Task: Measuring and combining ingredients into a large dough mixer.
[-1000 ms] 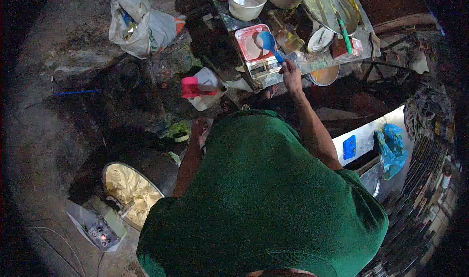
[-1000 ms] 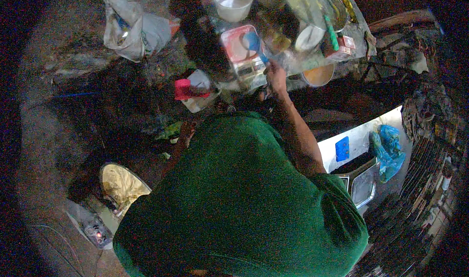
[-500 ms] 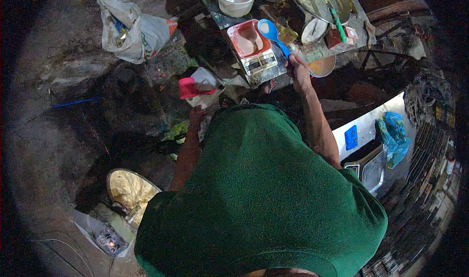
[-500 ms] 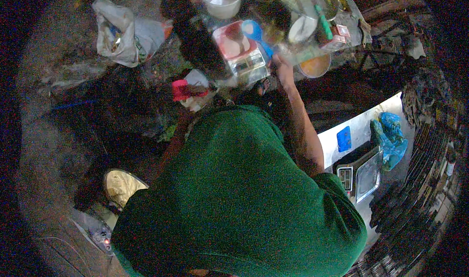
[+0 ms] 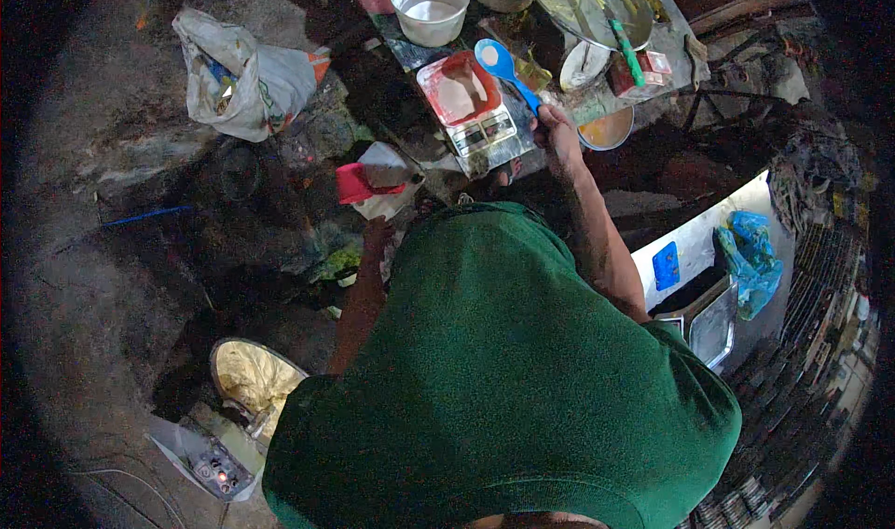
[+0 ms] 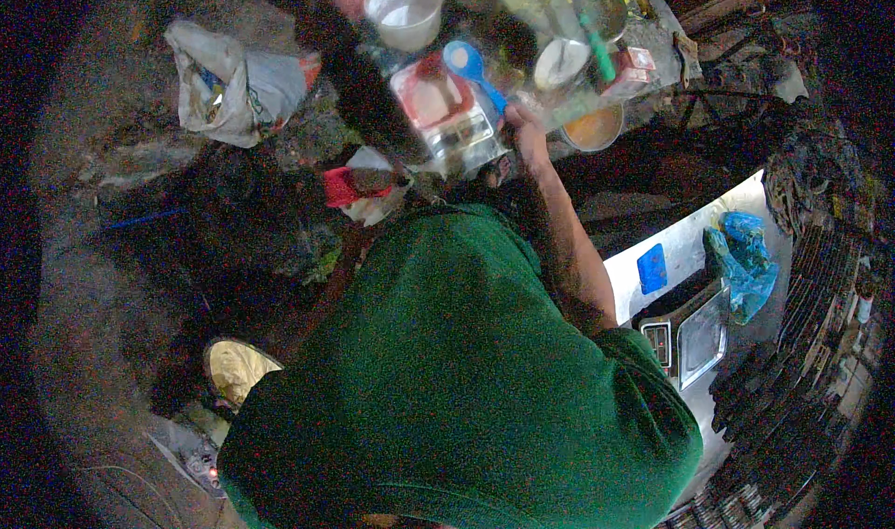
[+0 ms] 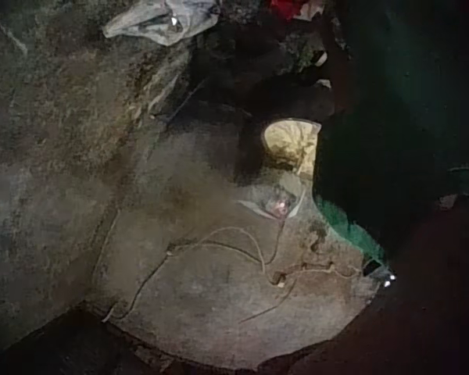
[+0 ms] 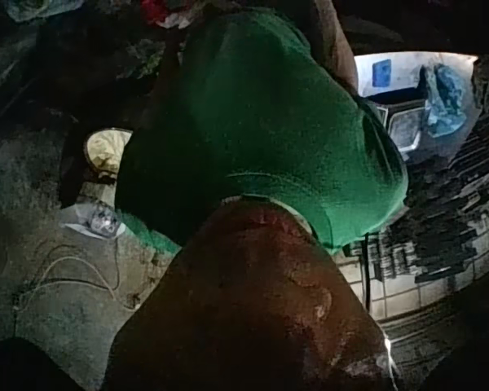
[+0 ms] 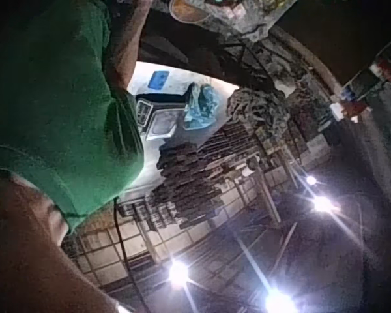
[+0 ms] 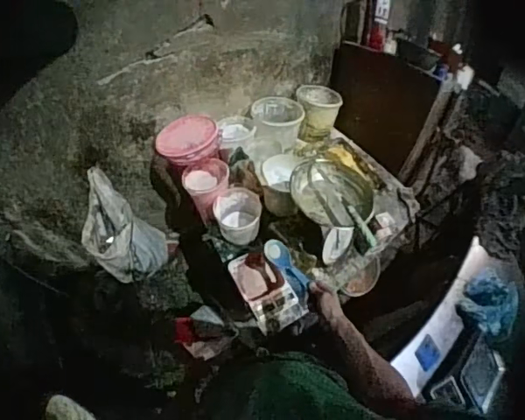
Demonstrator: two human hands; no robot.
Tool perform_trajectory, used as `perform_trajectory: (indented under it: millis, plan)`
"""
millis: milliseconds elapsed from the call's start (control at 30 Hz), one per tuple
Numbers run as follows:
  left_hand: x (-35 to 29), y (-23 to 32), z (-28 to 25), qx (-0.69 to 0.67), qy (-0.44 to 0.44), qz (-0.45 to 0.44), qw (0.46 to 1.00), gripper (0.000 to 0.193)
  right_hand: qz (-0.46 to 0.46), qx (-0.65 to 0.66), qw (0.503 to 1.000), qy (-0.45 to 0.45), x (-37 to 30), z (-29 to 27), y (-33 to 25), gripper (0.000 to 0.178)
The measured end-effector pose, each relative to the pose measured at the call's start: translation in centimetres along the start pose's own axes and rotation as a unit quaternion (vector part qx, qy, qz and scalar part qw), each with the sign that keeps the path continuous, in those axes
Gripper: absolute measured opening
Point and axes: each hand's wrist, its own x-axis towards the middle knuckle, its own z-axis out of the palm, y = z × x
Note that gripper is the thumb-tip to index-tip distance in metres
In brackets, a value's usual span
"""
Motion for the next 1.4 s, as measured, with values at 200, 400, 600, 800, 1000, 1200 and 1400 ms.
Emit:
perform_trajectory:
  millis: [200, 400, 600, 800, 1000, 1200, 1400]
  plan:
    - [2.6, -0.7, 4.2, 0.716, 0.291, 0.145, 0.617, 0.035, 0.024, 0.092, 0.995, 0.014, 0.2, 1.0, -1.8, 0.017]
    - [3.9, -0.7, 3.6, 0.207, 0.228, 0.151, 0.939, 0.029, 0.063, 0.185, 0.981, -0.023, 0.9, -0.4, -1.6, 0.014]
    - [5.1, -2.0, 9.7, 0.367, 0.286, 0.125, 0.876, 0.035, 0.123, 0.367, 0.922, -0.031, 1.0, -2.4, -0.9, 0.023]
    - [4.9, -1.1, 10.2, 0.464, 0.423, 0.055, 0.776, 0.042, 0.111, 0.461, 0.872, -0.119, 0.8, -2.7, -0.5, 0.025]
    - [7.0, 0.3, 10.4, 0.493, 0.391, 0.142, 0.764, 0.041, 0.103, 0.337, 0.933, -0.076, -1.2, -0.1, -1.3, 0.023]
    - [14.0, -0.7, 28.0, 0.538, 0.203, 0.044, 0.817, 0.044, 0.053, -0.086, 0.979, -0.178, -4.9, 5.5, -0.9, 0.023]
    - [13.3, -2.8, 33.2, 0.507, 0.176, 0.072, 0.841, 0.047, 0.110, -0.128, 0.925, -0.340, -6.9, 10.6, 5.3, 0.026]
